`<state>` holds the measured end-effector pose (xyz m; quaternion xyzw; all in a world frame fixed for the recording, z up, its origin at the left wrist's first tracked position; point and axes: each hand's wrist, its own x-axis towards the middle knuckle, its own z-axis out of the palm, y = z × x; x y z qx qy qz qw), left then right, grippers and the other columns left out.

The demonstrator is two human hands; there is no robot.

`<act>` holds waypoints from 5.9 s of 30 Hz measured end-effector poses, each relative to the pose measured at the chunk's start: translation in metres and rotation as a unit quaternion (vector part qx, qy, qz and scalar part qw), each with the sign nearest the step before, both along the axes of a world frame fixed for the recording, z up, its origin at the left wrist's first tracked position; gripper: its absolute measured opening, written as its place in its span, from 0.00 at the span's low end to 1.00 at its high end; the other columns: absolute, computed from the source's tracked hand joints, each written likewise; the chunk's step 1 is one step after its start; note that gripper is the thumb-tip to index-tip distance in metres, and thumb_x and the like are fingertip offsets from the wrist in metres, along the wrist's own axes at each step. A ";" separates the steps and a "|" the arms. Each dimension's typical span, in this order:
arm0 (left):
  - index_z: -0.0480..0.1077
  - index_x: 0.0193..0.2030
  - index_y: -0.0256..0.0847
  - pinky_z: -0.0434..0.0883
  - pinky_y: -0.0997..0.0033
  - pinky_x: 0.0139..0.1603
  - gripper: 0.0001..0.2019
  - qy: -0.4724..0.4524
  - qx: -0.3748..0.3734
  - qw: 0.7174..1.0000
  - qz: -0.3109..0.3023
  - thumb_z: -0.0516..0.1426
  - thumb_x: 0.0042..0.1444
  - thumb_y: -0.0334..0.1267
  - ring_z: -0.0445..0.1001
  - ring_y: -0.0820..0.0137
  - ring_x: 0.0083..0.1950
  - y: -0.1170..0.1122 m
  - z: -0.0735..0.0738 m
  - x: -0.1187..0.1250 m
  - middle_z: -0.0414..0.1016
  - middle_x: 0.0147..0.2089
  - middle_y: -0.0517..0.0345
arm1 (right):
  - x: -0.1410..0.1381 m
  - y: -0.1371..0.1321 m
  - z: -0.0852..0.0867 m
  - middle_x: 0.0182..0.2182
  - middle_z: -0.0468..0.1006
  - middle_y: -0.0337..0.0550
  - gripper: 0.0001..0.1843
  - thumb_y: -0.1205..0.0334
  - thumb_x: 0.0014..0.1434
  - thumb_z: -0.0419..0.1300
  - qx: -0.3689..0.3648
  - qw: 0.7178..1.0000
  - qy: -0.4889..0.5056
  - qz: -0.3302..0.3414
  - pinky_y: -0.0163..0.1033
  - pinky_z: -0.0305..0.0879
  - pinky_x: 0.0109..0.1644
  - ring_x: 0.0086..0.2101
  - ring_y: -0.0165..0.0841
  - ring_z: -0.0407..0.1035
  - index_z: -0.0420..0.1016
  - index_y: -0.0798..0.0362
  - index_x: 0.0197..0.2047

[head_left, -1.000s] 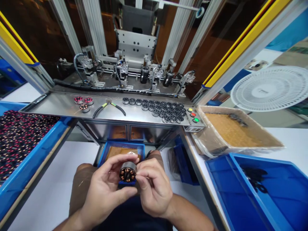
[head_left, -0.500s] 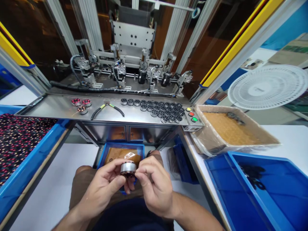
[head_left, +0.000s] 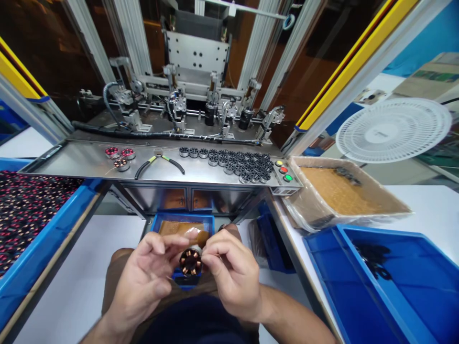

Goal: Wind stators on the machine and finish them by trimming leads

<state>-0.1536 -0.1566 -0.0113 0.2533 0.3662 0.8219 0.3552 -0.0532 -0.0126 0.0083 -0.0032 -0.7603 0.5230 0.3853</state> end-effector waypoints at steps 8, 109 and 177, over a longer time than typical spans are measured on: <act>0.68 0.49 0.42 0.74 0.73 0.33 0.12 -0.016 -0.107 0.980 -0.167 0.58 0.62 0.43 0.78 0.70 0.33 0.004 -0.005 0.010 0.79 0.33 0.55 | 0.007 0.008 0.004 0.29 0.76 0.44 0.04 0.69 0.63 0.57 0.116 0.993 0.010 0.003 0.38 0.72 0.34 0.31 0.32 0.71 0.73 0.53 0.38; 0.77 0.42 0.33 0.76 0.70 0.38 0.26 -0.157 -0.018 0.934 -0.321 0.51 0.62 0.57 0.82 0.62 0.38 0.036 0.017 0.000 0.83 0.37 0.44 | 0.012 0.034 0.058 0.28 0.76 0.46 0.04 0.74 0.60 0.60 0.140 0.984 -0.022 0.112 0.35 0.73 0.35 0.31 0.30 0.71 0.77 0.60 0.36; 0.77 0.51 0.49 0.72 0.67 0.54 0.24 0.265 -0.243 0.932 0.051 0.71 0.43 0.40 0.76 0.57 0.52 0.000 0.015 -0.007 0.79 0.50 0.53 | 0.000 0.010 -0.004 0.42 0.75 0.48 0.30 0.72 0.52 0.67 0.094 0.994 0.055 0.013 0.43 0.71 0.44 0.42 0.37 0.71 0.70 0.50 0.58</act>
